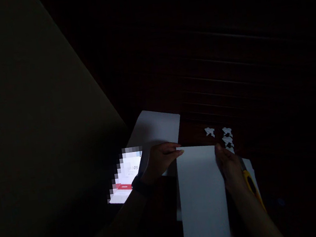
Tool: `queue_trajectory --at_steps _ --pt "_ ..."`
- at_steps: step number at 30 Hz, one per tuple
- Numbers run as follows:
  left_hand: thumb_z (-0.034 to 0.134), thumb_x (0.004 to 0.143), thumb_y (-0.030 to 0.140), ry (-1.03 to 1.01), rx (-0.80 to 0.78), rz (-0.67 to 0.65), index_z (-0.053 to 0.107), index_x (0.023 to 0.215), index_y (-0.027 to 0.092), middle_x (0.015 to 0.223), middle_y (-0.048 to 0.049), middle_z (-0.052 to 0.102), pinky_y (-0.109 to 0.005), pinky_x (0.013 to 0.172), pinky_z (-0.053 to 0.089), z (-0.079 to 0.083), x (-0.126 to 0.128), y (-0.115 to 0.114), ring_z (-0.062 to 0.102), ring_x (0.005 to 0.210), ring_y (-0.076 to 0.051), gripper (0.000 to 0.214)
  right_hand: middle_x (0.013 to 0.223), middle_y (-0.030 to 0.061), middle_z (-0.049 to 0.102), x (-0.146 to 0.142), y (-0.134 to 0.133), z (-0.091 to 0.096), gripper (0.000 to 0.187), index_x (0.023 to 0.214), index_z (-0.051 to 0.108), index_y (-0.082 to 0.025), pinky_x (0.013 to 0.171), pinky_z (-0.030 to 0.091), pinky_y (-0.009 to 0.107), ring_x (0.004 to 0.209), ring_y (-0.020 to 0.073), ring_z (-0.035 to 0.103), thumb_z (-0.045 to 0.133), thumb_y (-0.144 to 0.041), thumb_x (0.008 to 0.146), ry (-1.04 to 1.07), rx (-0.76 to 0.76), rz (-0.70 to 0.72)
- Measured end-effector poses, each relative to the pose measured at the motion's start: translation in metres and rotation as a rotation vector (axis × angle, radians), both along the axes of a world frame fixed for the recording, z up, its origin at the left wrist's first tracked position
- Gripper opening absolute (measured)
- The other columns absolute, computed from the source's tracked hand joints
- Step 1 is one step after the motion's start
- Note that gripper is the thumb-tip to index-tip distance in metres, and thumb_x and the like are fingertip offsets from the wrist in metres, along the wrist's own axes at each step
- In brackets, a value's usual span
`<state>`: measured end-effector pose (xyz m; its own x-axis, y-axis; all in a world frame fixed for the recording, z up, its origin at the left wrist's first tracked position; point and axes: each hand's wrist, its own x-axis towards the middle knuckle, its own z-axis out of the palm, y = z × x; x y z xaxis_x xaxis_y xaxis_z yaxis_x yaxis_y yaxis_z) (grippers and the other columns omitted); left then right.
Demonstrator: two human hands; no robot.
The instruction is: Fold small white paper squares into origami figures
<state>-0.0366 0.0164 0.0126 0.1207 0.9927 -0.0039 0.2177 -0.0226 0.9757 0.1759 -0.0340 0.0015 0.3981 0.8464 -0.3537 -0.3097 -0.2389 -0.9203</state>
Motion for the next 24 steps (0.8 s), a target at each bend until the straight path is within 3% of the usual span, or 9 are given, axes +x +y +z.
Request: queue_trajectory --at_steps 7,15,24 --pt "0.073 0.069 0.031 -0.008 -0.01 -0.013 0.072 0.086 0.018 0.072 -0.0015 0.072 -0.02 0.057 0.052 0.002 -0.0003 -0.001 0.068 0.067 -0.016 0.021 0.065 -0.0005 0.066 -0.0019 0.0012 0.0024 0.025 0.073 0.066 -0.019 0.048 0.043 0.023 0.057 0.015 0.06 0.073 -0.042 0.067 0.042 -0.018 -0.051" --pt "0.069 0.073 0.03 0.018 0.016 -0.019 0.071 0.084 0.017 0.079 -0.0031 0.074 -0.022 0.062 0.054 0.0069 -0.0013 -0.0012 0.069 0.073 -0.017 0.017 0.072 -0.0006 0.069 -0.0022 0.002 0.0089 0.021 0.077 0.069 -0.019 0.056 0.048 0.022 0.063 0.0139 0.062 0.076 -0.033 0.063 0.061 -0.015 -0.145" --pt "0.069 0.073 0.029 0.035 0.012 -0.019 0.071 0.084 0.018 0.077 -0.0025 0.074 -0.022 0.062 0.054 0.0098 -0.0019 -0.0009 0.069 0.072 -0.017 0.016 0.075 0.0019 0.069 0.0035 0.0012 0.0004 0.025 0.079 0.07 -0.018 0.056 0.047 0.025 0.062 0.0151 0.061 0.075 -0.039 0.065 0.026 0.023 -0.089"
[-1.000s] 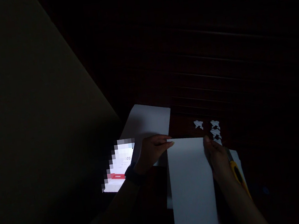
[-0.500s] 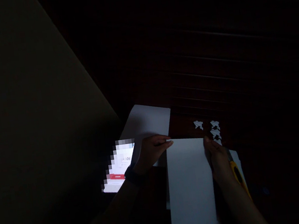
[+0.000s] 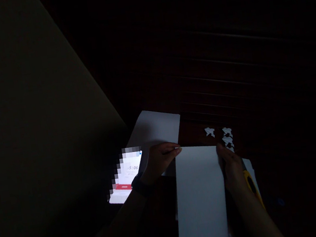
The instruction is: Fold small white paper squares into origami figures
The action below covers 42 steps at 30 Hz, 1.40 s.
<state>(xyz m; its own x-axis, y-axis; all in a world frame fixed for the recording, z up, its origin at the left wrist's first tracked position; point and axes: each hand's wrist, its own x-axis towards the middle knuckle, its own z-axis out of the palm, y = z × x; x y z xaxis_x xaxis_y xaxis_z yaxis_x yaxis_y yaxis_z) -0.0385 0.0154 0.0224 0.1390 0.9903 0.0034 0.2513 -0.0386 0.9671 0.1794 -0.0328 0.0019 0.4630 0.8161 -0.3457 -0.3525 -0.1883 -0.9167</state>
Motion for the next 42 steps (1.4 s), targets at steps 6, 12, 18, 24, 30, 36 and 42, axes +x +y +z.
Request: queue_trajectory --at_steps 6,12,18,24,30,36,42 --pt "0.068 0.074 0.03 0.048 0.0 0.013 0.072 0.084 0.018 0.077 -0.0028 0.074 -0.023 0.061 0.054 0.002 0.0 0.0 0.069 0.072 -0.018 0.016 0.064 -0.0017 0.063 0.001 -0.002 0.0 0.019 0.069 0.067 -0.018 0.053 0.042 0.021 0.056 0.011 0.054 0.072 -0.036 0.069 -0.079 0.042 0.01" --pt "0.068 0.074 0.034 0.039 -0.013 0.049 0.071 0.085 0.019 0.078 -0.0022 0.074 -0.023 0.062 0.054 -0.003 -0.001 0.001 0.07 0.073 -0.018 0.019 0.058 -0.0024 0.057 0.003 -0.003 -0.007 0.027 0.066 0.065 -0.017 0.048 0.036 0.022 0.052 0.0111 0.048 0.067 -0.042 0.074 -0.159 0.043 0.112" --pt "0.068 0.074 0.034 0.054 0.001 0.04 0.072 0.086 0.02 0.081 -0.0015 0.074 -0.022 0.065 0.054 -0.003 -0.003 0.002 0.07 0.075 -0.017 0.019 0.059 -0.0014 0.06 0.005 -0.002 -0.009 0.025 0.068 0.066 -0.017 0.049 0.037 0.023 0.053 0.0126 0.049 0.069 -0.041 0.073 -0.155 0.039 0.114" --pt "0.068 0.074 0.034 0.036 0.001 0.023 0.072 0.085 0.019 0.079 -0.0026 0.074 -0.023 0.063 0.055 -0.003 -0.003 0.001 0.07 0.074 -0.018 0.019 0.058 -0.0028 0.06 0.005 -0.002 -0.009 0.018 0.064 0.066 -0.018 0.049 0.037 0.024 0.051 0.0127 0.049 0.069 -0.035 0.07 -0.179 0.026 0.023" --pt "0.067 0.073 0.037 0.036 0.015 0.047 0.071 0.086 0.02 0.077 -0.0025 0.074 -0.025 0.062 0.055 -0.007 -0.005 0.004 0.07 0.073 -0.019 0.022 0.056 -0.0014 0.059 0.004 -0.003 -0.002 0.027 0.061 0.066 -0.017 0.049 0.037 0.025 0.051 0.0131 0.05 0.068 -0.042 0.072 -0.208 0.009 0.102" --pt "0.066 0.074 0.04 0.087 0.016 0.063 0.072 0.088 0.022 0.082 -0.0023 0.074 -0.026 0.067 0.055 -0.01 -0.009 0.007 0.07 0.078 -0.02 0.024 0.053 -0.001 0.06 0.004 -0.004 -0.005 0.034 0.061 0.067 -0.016 0.046 0.036 0.025 0.049 0.0143 0.051 0.067 -0.048 0.072 -0.273 -0.034 0.172" --pt "0.067 0.073 0.039 0.123 0.014 0.113 0.072 0.086 0.021 0.08 -0.0021 0.074 -0.026 0.066 0.054 -0.002 -0.012 0.007 0.069 0.077 -0.02 0.023 0.058 -0.0004 0.064 0.0 -0.004 -0.002 0.032 0.06 0.068 -0.017 0.052 0.039 0.026 0.053 0.0154 0.055 0.07 -0.047 0.069 -0.196 -0.035 0.251"
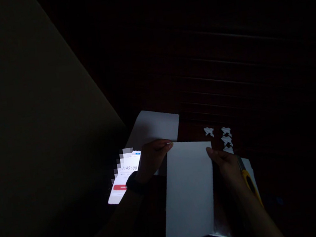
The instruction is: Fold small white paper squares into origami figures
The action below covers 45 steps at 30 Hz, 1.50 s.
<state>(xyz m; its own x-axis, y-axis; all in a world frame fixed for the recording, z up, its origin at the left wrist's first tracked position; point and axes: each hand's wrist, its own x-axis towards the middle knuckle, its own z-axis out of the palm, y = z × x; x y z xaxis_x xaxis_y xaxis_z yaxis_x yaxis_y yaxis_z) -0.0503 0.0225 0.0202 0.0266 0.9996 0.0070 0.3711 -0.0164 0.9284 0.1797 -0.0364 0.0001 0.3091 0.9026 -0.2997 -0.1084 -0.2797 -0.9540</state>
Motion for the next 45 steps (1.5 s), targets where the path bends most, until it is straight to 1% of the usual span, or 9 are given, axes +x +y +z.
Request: queue_trajectory --at_steps 7,12,16,20,22,28,32,39,45 --pt "0.067 0.074 0.039 -0.013 0.037 0.008 0.072 0.086 0.022 0.083 -0.0012 0.074 -0.026 0.069 0.054 -0.001 -0.002 0.0 0.069 0.08 -0.02 0.021 0.061 0.001 0.066 0.003 0.0 -0.007 0.031 0.064 0.069 -0.017 0.055 0.043 0.028 0.056 0.0171 0.057 0.068 -0.046 0.072 0.054 0.021 0.06" --pt "0.068 0.071 0.039 -0.041 0.032 0.026 0.072 0.087 0.022 0.08 -0.0013 0.074 -0.027 0.066 0.055 0.001 -0.002 0.002 0.069 0.079 -0.021 0.023 0.063 0.0025 0.068 0.003 0.0 -0.008 0.031 0.066 0.071 -0.016 0.055 0.043 0.028 0.057 0.0185 0.058 0.071 -0.047 0.069 -0.001 -0.005 0.073" --pt "0.064 0.075 0.04 -0.151 -0.089 -0.07 0.07 0.097 0.02 0.081 -0.0029 0.073 -0.026 0.06 0.055 0.003 -0.003 0.003 0.069 0.075 -0.02 0.03 0.062 0.0017 0.067 0.007 0.001 -0.009 0.031 0.066 0.071 -0.015 0.054 0.042 0.027 0.055 0.0165 0.056 0.07 -0.046 0.069 -0.05 0.03 0.007" --pt "0.055 0.081 0.045 -0.092 -0.164 -0.244 0.07 0.072 0.016 0.063 -0.0023 0.068 -0.023 0.053 0.051 0.004 -0.006 0.002 0.065 0.061 -0.016 0.034 0.061 0.0009 0.066 0.011 0.002 -0.01 0.031 0.068 0.07 -0.015 0.054 0.041 0.026 0.056 0.0158 0.055 0.07 -0.046 0.07 -0.144 0.045 -0.036" --pt "0.055 0.081 0.045 -0.072 -0.17 -0.293 0.069 0.068 0.016 0.06 -0.0018 0.066 -0.022 0.052 0.05 0.004 -0.007 0.001 0.063 0.059 -0.015 0.034 0.061 0.001 0.066 0.011 0.002 -0.01 0.032 0.069 0.07 -0.014 0.053 0.041 0.026 0.056 0.0158 0.055 0.07 -0.046 0.07 -0.161 0.041 -0.048" --pt "0.058 0.078 0.044 -0.086 -0.161 -0.225 0.069 0.067 0.017 0.059 -0.0015 0.065 -0.022 0.052 0.048 0.005 -0.004 -0.001 0.061 0.056 -0.015 0.031 0.065 0.0009 0.069 0.005 0.004 -0.005 0.031 0.068 0.072 -0.016 0.057 0.043 0.027 0.059 0.0166 0.058 0.073 -0.046 0.065 -0.052 0.063 -0.107" --pt "0.06 0.076 0.046 -0.053 -0.139 -0.161 0.068 0.064 0.017 0.055 -0.0002 0.063 -0.021 0.049 0.046 0.006 -0.005 0.0 0.059 0.054 -0.014 0.032 0.069 0.0016 0.07 0.004 0.004 -0.004 0.029 0.069 0.072 -0.016 0.061 0.045 0.028 0.064 0.0186 0.061 0.074 -0.045 0.065 -0.023 0.034 -0.072" --pt "0.061 0.076 0.045 -0.022 -0.087 -0.145 0.067 0.061 0.016 0.051 0.0004 0.06 -0.021 0.048 0.043 0.006 -0.004 0.0 0.057 0.051 -0.013 0.033 0.066 0.0018 0.069 0.006 0.004 -0.01 0.027 0.07 0.072 -0.016 0.06 0.045 0.029 0.061 0.0179 0.059 0.076 -0.042 0.063 0.02 0.028 -0.106" --pt "0.059 0.078 0.045 -0.002 -0.059 -0.141 0.07 0.07 0.017 0.06 -0.0006 0.066 -0.022 0.052 0.046 0.007 -0.005 0.0 0.062 0.058 -0.015 0.031 0.06 0.0012 0.067 0.005 0.005 -0.012 0.028 0.062 0.071 -0.016 0.057 0.044 0.028 0.056 0.0169 0.058 0.075 -0.044 0.063 0.007 -0.005 -0.017"
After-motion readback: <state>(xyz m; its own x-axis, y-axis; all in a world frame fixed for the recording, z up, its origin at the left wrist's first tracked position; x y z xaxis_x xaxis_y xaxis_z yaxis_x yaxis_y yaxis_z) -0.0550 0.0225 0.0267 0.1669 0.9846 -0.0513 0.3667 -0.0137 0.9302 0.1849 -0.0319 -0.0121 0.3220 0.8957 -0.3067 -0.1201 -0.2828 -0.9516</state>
